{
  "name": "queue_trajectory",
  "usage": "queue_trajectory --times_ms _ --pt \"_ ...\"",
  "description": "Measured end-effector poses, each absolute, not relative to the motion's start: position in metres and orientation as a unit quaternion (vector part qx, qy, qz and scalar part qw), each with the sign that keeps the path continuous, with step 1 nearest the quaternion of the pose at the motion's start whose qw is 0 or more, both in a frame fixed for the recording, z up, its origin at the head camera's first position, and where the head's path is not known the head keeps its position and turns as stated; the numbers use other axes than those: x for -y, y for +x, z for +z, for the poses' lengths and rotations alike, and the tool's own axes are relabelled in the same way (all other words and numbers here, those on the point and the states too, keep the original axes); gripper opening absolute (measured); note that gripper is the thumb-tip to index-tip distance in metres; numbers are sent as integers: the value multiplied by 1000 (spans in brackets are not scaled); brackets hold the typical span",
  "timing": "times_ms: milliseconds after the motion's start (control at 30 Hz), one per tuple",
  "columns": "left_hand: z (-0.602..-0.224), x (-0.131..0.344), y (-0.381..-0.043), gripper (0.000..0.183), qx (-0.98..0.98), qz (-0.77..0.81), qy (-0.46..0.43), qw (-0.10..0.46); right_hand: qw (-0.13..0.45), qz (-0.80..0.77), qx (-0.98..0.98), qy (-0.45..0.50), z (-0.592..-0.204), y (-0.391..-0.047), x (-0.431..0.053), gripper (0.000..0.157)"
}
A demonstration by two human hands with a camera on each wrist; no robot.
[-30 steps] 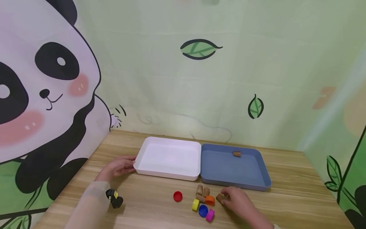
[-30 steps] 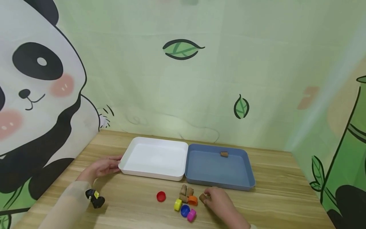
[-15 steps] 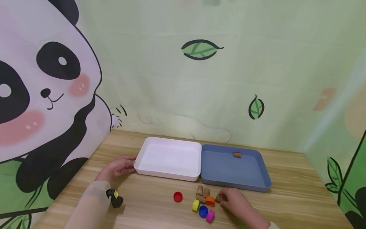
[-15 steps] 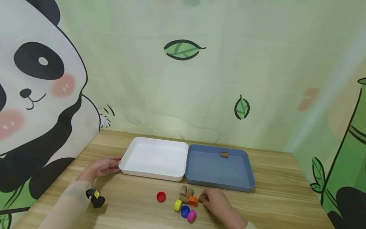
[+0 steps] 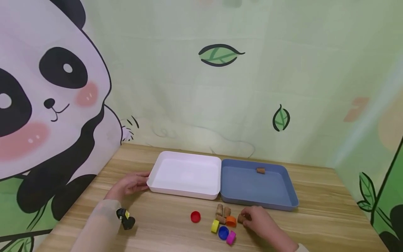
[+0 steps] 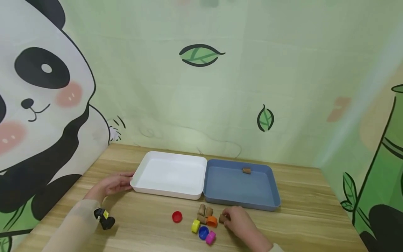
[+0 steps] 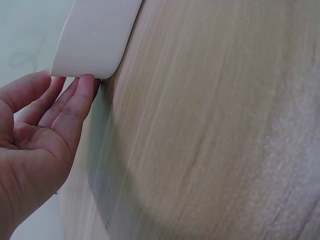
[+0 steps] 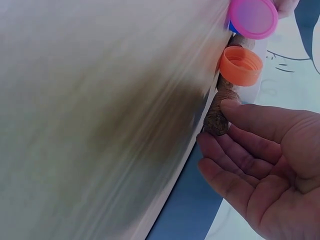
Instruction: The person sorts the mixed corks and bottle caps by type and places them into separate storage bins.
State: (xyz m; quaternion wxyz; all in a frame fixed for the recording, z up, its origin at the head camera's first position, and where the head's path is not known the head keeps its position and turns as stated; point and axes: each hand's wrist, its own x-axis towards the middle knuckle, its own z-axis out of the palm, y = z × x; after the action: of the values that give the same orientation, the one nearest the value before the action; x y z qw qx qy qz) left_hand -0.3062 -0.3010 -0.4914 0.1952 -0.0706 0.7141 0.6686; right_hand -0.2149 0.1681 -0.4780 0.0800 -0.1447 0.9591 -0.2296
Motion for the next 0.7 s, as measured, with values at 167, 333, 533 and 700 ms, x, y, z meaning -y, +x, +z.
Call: queue_trajectory --times_ms 167,333,533,700 --pt "-493 301 -306 60 -717 664 -76 199 71 -230 -958 -155 -475 -213 -172 16" --pt "-494 302 -307 61 -714 667 -67 201 69 -240 -952 -177 -471 -213 -177 16" --pt "-494 302 -307 61 -708 673 -66 203 78 -252 -946 -190 -466 -213 -183 18" --pt "-494 302 -306 59 -712 669 -74 200 89 -259 -944 -186 -460 -213 -186 20"
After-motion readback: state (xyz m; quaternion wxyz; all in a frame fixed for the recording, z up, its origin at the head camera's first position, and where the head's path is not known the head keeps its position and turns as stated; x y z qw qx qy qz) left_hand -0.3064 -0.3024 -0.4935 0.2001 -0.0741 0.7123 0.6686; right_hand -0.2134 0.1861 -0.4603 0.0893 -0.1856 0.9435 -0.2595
